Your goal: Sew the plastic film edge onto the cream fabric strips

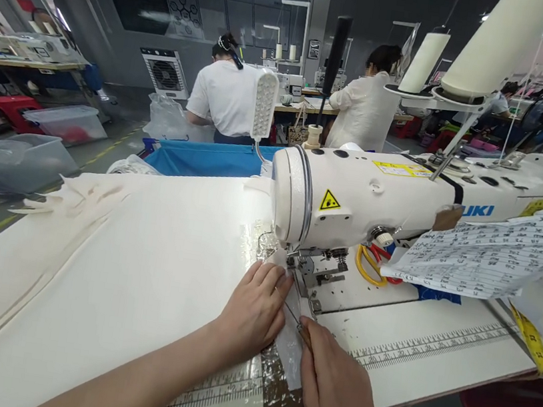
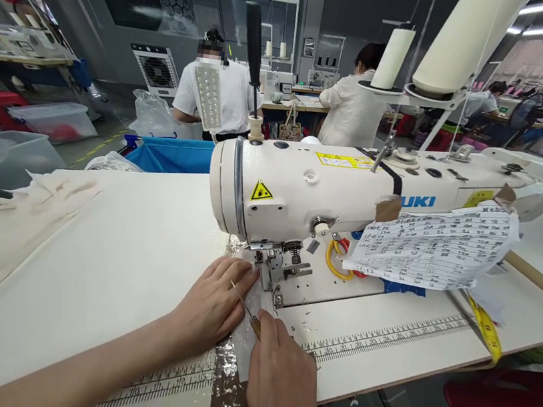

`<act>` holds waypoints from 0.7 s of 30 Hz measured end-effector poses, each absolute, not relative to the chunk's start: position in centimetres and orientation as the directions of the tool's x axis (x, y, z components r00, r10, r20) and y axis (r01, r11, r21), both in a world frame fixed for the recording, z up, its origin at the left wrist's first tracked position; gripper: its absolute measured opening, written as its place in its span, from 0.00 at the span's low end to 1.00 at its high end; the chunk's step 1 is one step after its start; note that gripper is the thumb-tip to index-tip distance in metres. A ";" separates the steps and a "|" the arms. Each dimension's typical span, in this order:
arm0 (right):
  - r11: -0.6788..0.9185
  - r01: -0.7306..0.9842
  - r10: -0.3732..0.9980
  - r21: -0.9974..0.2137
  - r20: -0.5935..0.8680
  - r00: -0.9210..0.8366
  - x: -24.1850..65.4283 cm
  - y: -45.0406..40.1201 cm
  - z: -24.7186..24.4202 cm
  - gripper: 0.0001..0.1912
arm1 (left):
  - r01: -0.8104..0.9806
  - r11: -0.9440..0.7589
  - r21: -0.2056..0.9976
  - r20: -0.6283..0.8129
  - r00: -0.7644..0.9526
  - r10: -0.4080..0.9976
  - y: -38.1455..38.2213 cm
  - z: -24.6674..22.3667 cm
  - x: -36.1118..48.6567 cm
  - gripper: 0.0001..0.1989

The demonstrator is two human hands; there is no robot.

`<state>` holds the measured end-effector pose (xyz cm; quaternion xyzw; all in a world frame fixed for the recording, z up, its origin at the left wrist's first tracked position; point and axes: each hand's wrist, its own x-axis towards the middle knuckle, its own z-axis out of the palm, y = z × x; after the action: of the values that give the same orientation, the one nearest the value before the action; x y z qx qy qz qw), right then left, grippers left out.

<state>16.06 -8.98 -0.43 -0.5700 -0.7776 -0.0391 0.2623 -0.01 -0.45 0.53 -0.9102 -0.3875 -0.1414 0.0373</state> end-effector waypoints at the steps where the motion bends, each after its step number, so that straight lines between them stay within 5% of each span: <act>1: 0.341 0.903 0.871 -0.261 0.449 -0.199 16.0 -8.9 -0.4 0.18 | 0.717 -0.697 0.029 0.291 0.661 0.692 -0.1 0.4 -0.1 0.21; 8: 0.331 0.831 0.911 -0.448 0.380 -0.158 16.4 -9.9 -1.2 0.16 | 0.717 -0.685 -0.128 0.355 0.678 0.644 0.9 0.1 -1.0 0.18; 15: 0.342 0.833 0.919 -0.435 0.339 -0.201 16.8 -10.9 -1.4 0.18 | 0.657 -0.753 0.043 0.335 0.700 0.630 -1.7 0.2 0.1 0.21; 21: 0.293 0.811 0.947 -0.506 0.273 -0.171 18.2 -11.9 -1.0 0.17 | 0.661 -0.750 0.026 0.340 0.700 0.628 -1.8 -0.4 0.2 0.21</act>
<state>18.25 -11.94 -1.02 -0.5819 -0.7553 0.1229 0.2754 0.16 -1.82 -0.43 -0.9207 -0.3500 -0.1658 0.0489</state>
